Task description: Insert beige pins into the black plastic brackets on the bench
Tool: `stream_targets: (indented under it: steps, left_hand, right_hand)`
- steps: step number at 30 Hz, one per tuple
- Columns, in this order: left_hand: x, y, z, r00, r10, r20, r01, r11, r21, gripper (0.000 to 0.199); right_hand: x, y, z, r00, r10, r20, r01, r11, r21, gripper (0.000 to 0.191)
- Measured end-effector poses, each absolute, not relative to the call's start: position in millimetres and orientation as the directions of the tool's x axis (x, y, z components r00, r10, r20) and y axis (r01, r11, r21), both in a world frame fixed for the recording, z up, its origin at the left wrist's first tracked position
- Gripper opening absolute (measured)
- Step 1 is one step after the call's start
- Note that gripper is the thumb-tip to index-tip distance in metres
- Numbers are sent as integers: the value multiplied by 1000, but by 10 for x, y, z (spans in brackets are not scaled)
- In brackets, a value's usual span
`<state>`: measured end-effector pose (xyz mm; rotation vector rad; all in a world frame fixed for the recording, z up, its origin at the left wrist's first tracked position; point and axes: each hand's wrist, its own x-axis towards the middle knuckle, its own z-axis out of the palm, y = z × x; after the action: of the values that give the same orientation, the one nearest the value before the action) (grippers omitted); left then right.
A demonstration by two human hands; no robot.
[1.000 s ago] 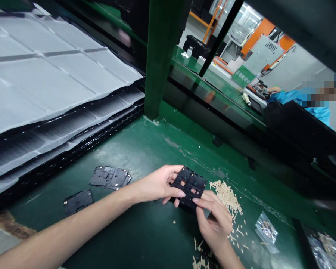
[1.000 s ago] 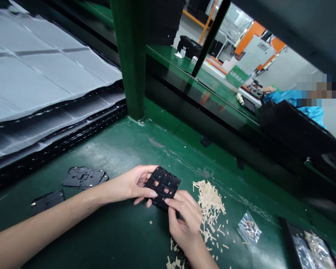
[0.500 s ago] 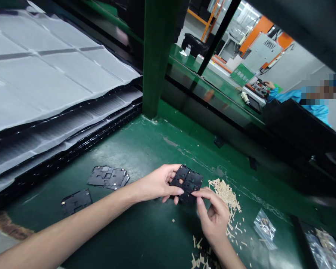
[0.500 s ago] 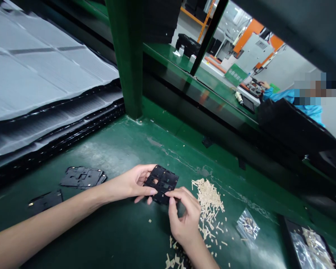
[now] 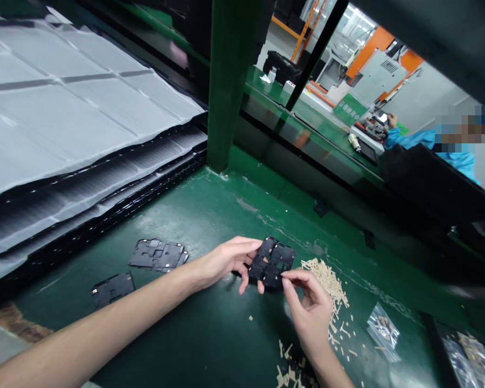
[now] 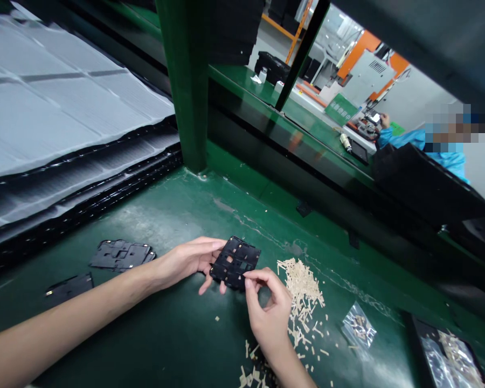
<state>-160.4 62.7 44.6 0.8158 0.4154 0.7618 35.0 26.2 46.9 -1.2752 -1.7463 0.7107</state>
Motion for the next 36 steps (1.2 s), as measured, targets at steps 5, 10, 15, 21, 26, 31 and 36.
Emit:
stream_targets:
  steps: [5, 10, 15, 21, 26, 31, 36]
  left_hand:
    - [-1586, 642, 421, 665, 745, -56, -431, 444, 785, 32]
    - [-1550, 670, 381, 598, 798, -73, -402, 378, 834, 28]
    - [-1521, 688, 293, 594, 800, -90, -389, 383, 838, 29]
    - [-1509, 708, 239, 587, 807, -57, -390, 344, 854, 29]
    - [-1481, 733, 188, 538, 841, -56, -430, 331, 840, 33]
    - [-1454, 764, 100, 477, 875, -82, -470, 334, 817, 41]
    - [-1432, 765, 65, 391, 899, -197, -371, 350, 860, 52]
  right_hand:
    - [369, 266, 482, -118, 967, 227, 473, 255, -843, 5]
    - [423, 477, 549, -40, 990, 133, 379, 138, -915, 12]
    - [288, 1345, 676, 38, 998, 53, 207, 44, -977, 24]
    - [309, 1962, 636, 104, 994, -33, 228, -56, -972, 50]
    - [419, 1339, 491, -140, 968, -207, 285, -160, -945, 31]
    - [271, 864, 318, -267, 926, -265, 293, -184, -938, 30]
    - [-54, 1420, 334, -214, 941, -263, 246, -208, -947, 27]
